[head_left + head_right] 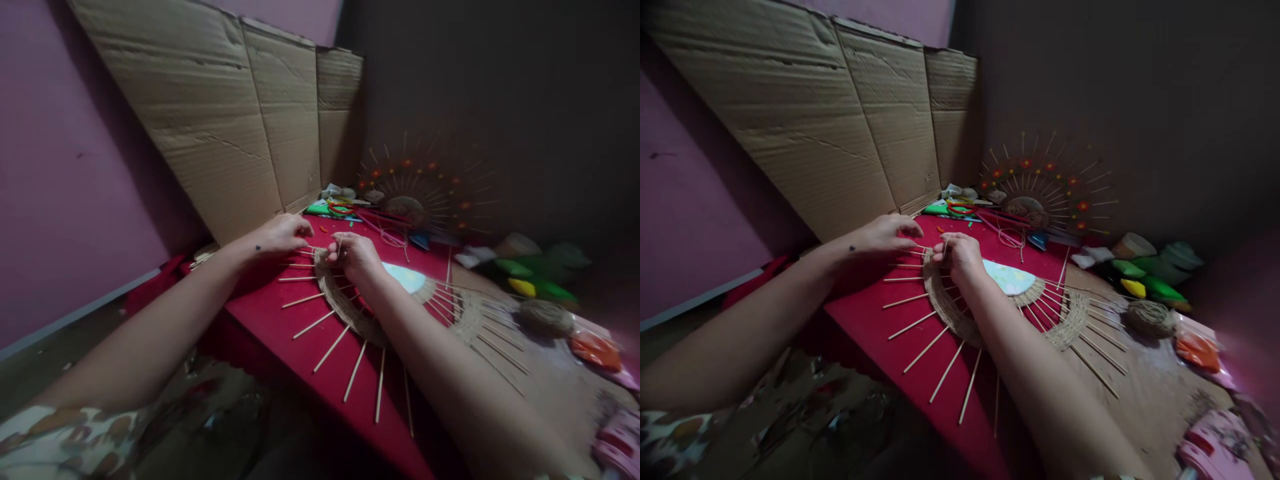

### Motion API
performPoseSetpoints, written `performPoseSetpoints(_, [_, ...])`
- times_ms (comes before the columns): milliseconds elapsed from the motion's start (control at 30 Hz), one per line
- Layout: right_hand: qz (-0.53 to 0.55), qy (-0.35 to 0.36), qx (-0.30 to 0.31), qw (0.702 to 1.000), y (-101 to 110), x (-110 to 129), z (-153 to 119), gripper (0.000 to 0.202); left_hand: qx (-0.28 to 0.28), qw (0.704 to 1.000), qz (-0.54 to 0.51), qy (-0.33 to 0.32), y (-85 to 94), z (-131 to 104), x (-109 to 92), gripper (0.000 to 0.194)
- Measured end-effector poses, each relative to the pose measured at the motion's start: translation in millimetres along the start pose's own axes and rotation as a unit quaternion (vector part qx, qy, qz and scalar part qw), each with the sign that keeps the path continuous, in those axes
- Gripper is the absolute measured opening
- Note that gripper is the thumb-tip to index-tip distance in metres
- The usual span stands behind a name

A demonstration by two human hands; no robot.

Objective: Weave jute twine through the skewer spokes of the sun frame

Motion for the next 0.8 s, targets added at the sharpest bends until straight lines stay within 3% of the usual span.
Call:
performPoseSetpoints(133, [-0.004,-0.007,0.005,1.0,8,0,-15,0.013,0.056,0.998,-0.034,0.003,-10.9,16,15,0.027])
performPoseSetpoints(333, [-0.02,-0.015,0.017,1.0,17,-7,-43,0.015,0.115,0.987,-0.108,-0.015,-17.0,26,14,0.018])
performPoseSetpoints(567, [-0.009,0.01,0.067,0.998,31,-6,-70,0.019,0.153,0.963,-0.219,-0.034,-19.0,23,13,0.026])
performPoseSetpoints(700, [0.002,0.034,0.052,0.998,41,0,-78,0.018,0.181,0.939,-0.292,-0.026,-19.4,17,13,0.03])
performPoseSetpoints(800, [0.004,0.055,0.04,0.998,45,10,-84,0.017,0.173,0.932,-0.319,-0.002,-19.9,16,14,0.03])
Point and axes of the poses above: each hand's wrist, its own z-axis towards the middle knuckle, its own y-axis out of the back of the hand, x = y × z, the point moved 1 cm from there along z, towards the middle knuckle, and after that the axes turned 6 degrees about -y, right-handed, at the moved point
